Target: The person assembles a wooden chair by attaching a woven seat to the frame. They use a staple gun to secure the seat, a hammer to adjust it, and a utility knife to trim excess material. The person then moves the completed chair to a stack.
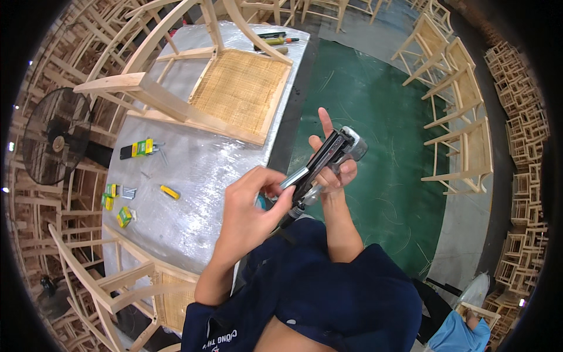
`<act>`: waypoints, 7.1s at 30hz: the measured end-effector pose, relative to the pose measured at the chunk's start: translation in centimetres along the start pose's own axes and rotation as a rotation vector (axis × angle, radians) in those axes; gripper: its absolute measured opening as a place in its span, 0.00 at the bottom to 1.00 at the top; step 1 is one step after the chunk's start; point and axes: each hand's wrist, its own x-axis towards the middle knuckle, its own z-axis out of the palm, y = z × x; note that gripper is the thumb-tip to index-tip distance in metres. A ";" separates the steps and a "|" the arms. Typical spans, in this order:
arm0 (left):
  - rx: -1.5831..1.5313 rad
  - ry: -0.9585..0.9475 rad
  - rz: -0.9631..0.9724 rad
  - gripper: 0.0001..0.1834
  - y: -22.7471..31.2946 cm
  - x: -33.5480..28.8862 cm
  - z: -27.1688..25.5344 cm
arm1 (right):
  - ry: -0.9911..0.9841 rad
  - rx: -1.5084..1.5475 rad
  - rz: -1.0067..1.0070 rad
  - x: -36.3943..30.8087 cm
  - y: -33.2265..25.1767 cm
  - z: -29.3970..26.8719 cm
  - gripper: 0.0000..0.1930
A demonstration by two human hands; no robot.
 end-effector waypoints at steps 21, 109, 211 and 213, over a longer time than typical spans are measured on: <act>0.391 -0.033 -0.064 0.42 -4.4 -4.1 -1.1 | 0.145 -0.346 0.026 1.2 4.3 1.1 0.55; 0.084 1.327 -1.268 0.12 -8.0 -76.5 1.4 | 0.100 -1.435 1.402 -25.3 50.7 0.8 0.35; 0.162 1.611 -1.365 0.08 -25.3 -90.3 -15.3 | 0.421 -1.997 1.391 -21.9 64.0 -9.9 0.13; 0.084 1.662 -1.318 0.08 -25.5 -90.2 -15.3 | 0.477 -1.952 1.377 -22.0 63.5 -9.1 0.11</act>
